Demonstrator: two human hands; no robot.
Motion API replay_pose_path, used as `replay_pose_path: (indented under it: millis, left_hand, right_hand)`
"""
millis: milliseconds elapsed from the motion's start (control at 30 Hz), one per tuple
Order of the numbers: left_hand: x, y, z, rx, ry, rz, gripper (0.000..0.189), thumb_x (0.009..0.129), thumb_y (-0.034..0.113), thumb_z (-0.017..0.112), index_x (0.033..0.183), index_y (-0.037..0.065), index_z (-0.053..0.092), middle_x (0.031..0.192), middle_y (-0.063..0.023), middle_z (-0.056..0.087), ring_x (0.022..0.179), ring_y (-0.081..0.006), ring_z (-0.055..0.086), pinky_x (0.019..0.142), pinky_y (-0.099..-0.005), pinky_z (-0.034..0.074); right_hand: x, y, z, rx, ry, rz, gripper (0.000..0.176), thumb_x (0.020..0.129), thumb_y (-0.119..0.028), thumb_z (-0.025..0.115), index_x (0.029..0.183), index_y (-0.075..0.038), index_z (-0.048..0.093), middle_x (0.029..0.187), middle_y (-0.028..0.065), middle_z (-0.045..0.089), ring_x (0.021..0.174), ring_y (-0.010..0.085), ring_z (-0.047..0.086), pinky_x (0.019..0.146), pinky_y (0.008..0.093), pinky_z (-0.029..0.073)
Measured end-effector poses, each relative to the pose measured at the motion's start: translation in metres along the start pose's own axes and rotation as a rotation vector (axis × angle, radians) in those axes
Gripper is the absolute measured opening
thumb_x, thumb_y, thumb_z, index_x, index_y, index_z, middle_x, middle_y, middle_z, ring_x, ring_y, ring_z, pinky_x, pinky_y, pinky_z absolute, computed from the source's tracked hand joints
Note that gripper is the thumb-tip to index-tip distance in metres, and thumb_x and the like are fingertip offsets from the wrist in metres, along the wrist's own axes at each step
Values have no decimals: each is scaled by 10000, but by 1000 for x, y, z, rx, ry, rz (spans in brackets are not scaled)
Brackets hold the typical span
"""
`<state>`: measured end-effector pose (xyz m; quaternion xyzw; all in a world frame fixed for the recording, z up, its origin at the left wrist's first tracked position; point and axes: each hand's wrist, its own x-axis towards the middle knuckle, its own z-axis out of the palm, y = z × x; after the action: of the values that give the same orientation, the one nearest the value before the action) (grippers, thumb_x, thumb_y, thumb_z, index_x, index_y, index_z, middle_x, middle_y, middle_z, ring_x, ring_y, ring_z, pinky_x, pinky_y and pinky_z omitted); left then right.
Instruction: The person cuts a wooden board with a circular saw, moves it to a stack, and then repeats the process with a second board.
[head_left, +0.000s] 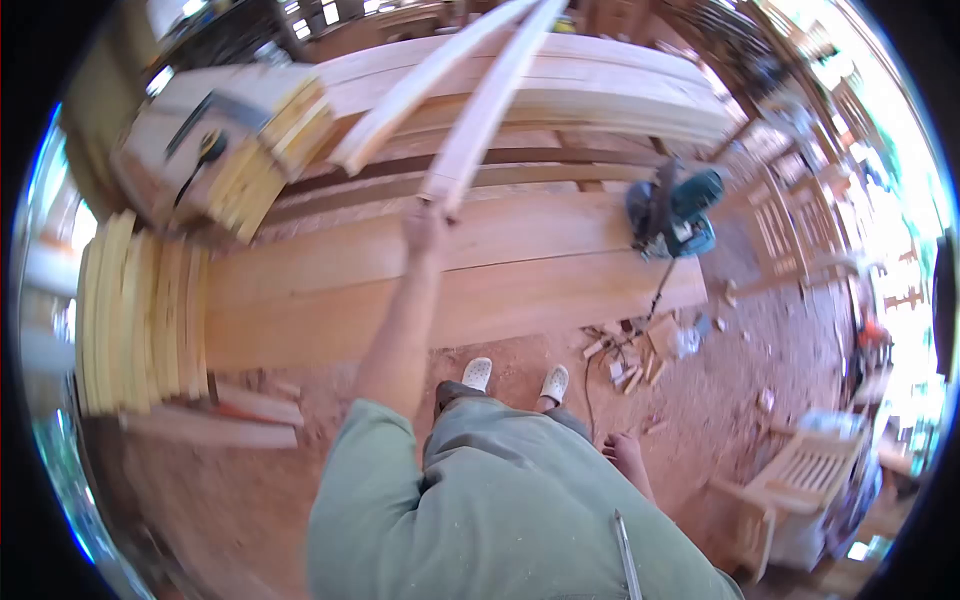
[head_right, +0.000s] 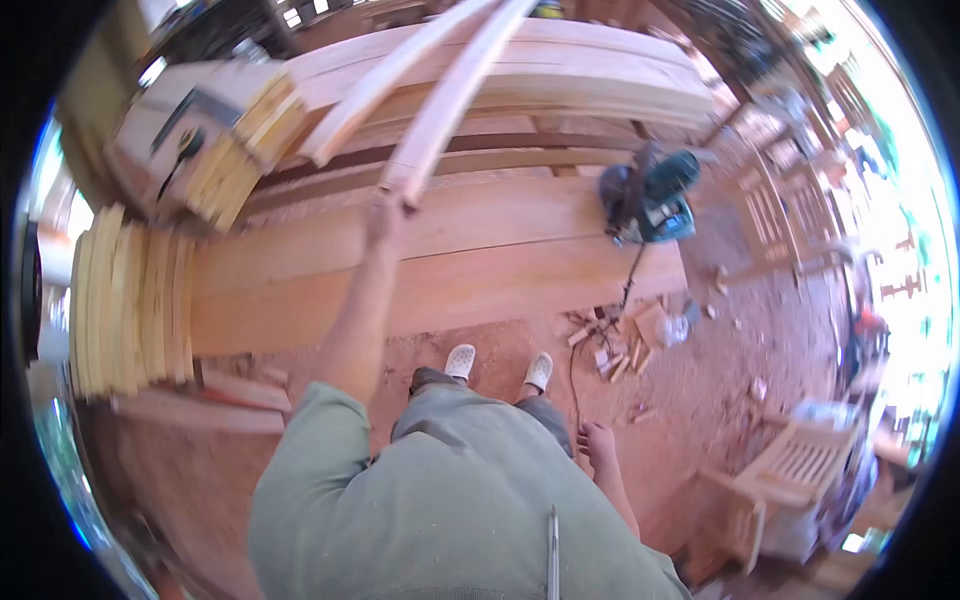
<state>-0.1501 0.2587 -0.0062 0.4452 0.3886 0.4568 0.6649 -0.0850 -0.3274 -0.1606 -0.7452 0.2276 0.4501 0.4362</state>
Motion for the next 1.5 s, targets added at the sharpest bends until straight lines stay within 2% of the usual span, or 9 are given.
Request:
replay_pose_path:
  millis: [167, 300, 500, 767, 933, 1033, 1167, 1400, 1500]
  left_hand:
    - [-142, 11, -3, -143, 43, -112, 221, 921, 225, 634, 852, 16, 654, 741, -82, 636, 656, -156, 597, 616, -280, 463]
    - [-232, 12, -58, -203, 312, 60, 218, 891, 187, 598, 728, 43, 612, 684, -75, 610, 581, -160, 572, 521, -280, 439]
    - [-392, -6, -149, -318, 830, 96, 261, 817, 300, 605, 978, 94, 592, 822, -59, 636, 704, -190, 603, 588, -308, 443]
    - [-579, -7, -224, -427, 1369, 341, 319, 824, 366, 563, 1024, 118, 588, 971, -54, 651, 870, -207, 619, 691, -346, 469]
    - [-641, -55, -264, -576, 1543, 615, 374, 880, 436, 530, 1071, 121, 594, 1007, -81, 661, 967, -265, 638, 861, -440, 519]
    - [-596, -60, -244, -759, 1786, 434, 350, 910, 459, 556, 997, 124, 607, 966, -51, 667, 936, -211, 648, 791, -397, 538]
    - [-526, -146, -258, -994, 1374, 153, 272, 874, 377, 647, 957, 127, 580, 1025, -67, 613, 1045, -233, 574, 942, -411, 483]
    - [-386, -145, -284, -1039, 1185, 110, 168, 818, 213, 614, 937, 108, 557, 926, -53, 585, 955, -209, 578, 895, -396, 489]
    - [-324, -87, -307, -903, 1081, 173, 132, 824, 172, 625, 905, 89, 561, 848, -53, 586, 866, -207, 602, 823, -364, 519]
  right_hand:
    - [-11, -172, 39, -655, -496, -207, 294, 934, -258, 616, 1122, -35, 653, 956, 89, 689, 847, 168, 662, 718, 313, 520]
    - [-13, -232, 80, -802, -1191, -179, 339, 965, -247, 602, 1148, 37, 625, 1034, 133, 693, 982, 232, 671, 886, 367, 518]
    - [-58, -257, 177, -601, -1798, -136, 571, 952, -384, 602, 1360, 6, 518, 1296, 154, 604, 1168, 276, 590, 969, 402, 471]
    - [-103, -248, 300, 186, -1597, -172, 741, 906, -554, 595, 1467, -112, 396, 1466, 83, 461, 1326, 273, 444, 1099, 476, 342]
    - [-103, -213, 315, -125, -1614, -97, 411, 879, -313, 655, 1195, -61, 579, 1122, 73, 662, 1115, 215, 595, 1031, 402, 422]
    - [-116, -170, 291, -204, -1537, 6, 451, 791, -141, 702, 1206, -22, 570, 1137, 102, 651, 1118, 263, 596, 1025, 433, 448]
    - [-152, -175, 271, -410, -1689, -257, 606, 755, -189, 768, 1279, -1, 529, 1247, 144, 608, 1216, 300, 546, 1093, 462, 386]
    - [-227, -345, 213, 354, -1752, -949, 837, 861, -388, 696, 1506, -29, 301, 1491, 208, 406, 1358, 387, 424, 1141, 558, 328]
    - [-232, -371, 162, 446, -1348, -983, 765, 904, -333, 668, 1505, -27, 308, 1512, 206, 386, 1391, 385, 373, 1159, 595, 268]
